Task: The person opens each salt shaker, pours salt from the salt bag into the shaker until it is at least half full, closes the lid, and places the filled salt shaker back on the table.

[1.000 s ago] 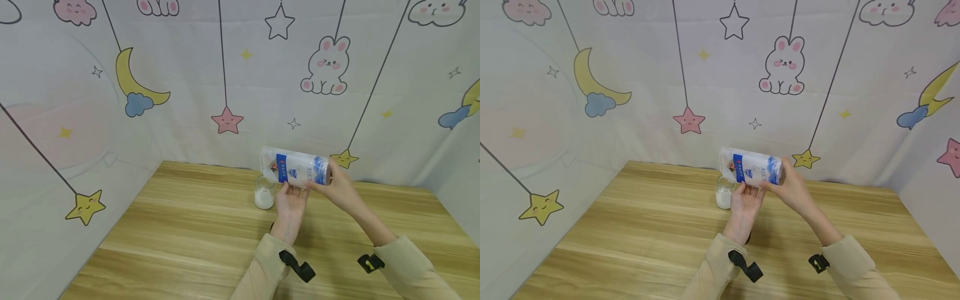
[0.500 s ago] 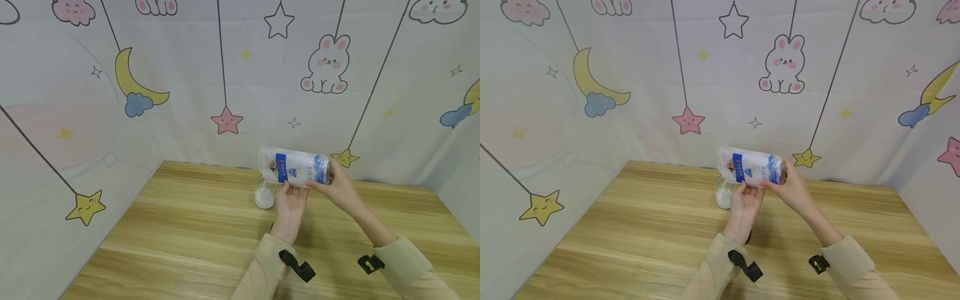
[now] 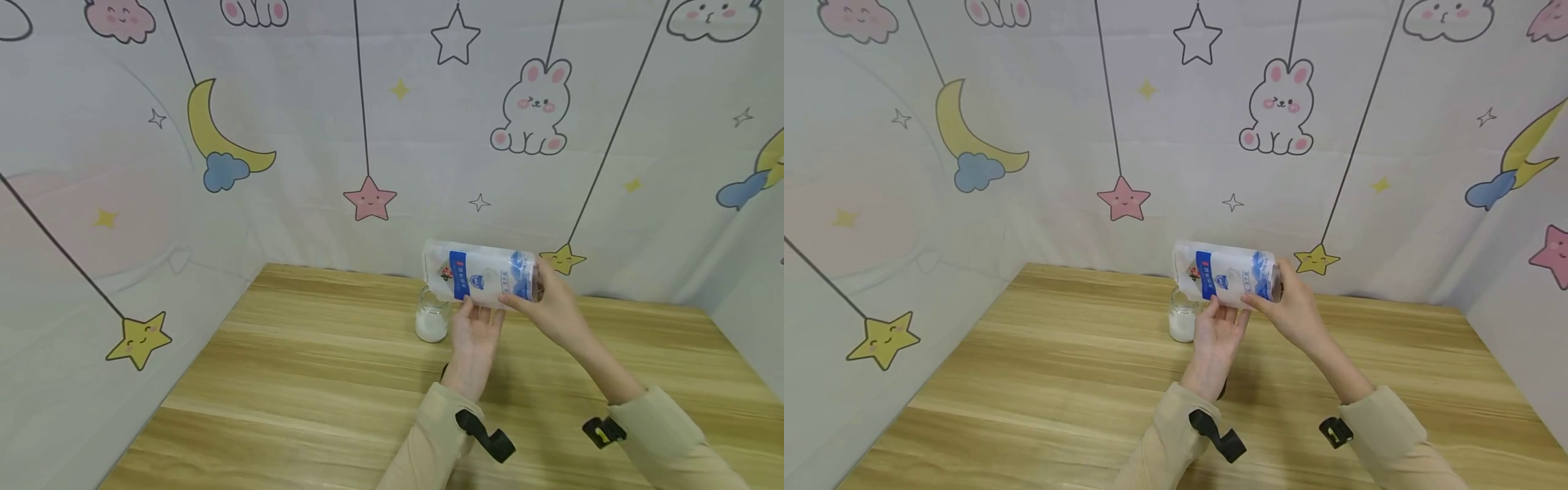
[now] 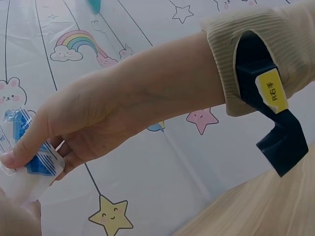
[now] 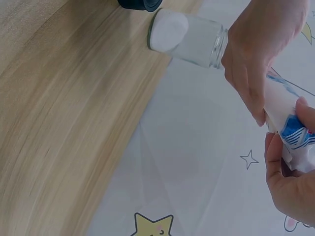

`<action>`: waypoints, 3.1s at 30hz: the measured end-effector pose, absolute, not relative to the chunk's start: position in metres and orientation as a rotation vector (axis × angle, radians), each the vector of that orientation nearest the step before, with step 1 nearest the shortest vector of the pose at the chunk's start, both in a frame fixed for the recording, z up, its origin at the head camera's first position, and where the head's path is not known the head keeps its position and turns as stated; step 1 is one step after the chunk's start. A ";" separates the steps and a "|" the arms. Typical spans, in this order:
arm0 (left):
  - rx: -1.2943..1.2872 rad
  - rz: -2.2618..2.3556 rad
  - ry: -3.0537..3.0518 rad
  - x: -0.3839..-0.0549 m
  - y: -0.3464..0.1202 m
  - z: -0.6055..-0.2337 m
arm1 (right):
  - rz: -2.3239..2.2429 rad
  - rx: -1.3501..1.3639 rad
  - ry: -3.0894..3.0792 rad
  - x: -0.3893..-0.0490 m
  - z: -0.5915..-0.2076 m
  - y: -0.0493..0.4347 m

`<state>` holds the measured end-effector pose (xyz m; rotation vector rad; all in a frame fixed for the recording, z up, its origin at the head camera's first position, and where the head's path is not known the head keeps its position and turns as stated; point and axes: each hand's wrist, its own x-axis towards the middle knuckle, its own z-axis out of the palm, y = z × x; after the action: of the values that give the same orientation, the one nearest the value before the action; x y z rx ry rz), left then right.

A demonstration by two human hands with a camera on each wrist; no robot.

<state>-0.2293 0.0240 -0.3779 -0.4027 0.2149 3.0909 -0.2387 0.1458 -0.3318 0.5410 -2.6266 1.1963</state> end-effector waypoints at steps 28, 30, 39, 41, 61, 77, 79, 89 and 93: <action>-0.351 3.102 0.195 -0.229 0.024 -0.380 | 1.190 0.519 -2.588 -0.235 -0.335 0.143; -0.350 3.101 0.199 -0.228 0.024 -0.379 | 1.193 0.509 -2.594 -0.235 -0.335 0.143; -0.386 3.093 0.185 -0.228 0.023 -0.381 | 1.175 0.499 -2.591 -0.233 -0.335 0.140; -0.399 3.088 0.175 -0.228 0.023 -0.381 | 1.169 0.508 -2.580 -0.233 -0.335 0.140; -0.364 3.087 0.163 -0.225 0.022 -0.381 | 1.159 0.508 -2.565 -0.231 -0.334 0.137; -0.385 3.082 0.132 -0.225 0.021 -0.380 | 1.184 0.501 -2.591 -0.230 -0.334 0.137; -0.388 3.079 0.131 -0.225 0.021 -0.380 | 1.180 0.508 -2.582 -0.230 -0.334 0.137; -0.375 3.074 0.121 -0.225 0.020 -0.380 | 1.197 0.547 -2.526 -0.231 -0.334 0.136; -0.366 3.083 0.111 -0.225 0.021 -0.379 | 1.191 0.552 -2.509 -0.232 -0.334 0.136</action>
<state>-0.2248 0.0211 -0.3787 -0.3657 0.1115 3.0827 -0.2318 0.1362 -0.3339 0.5518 -2.5090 1.1911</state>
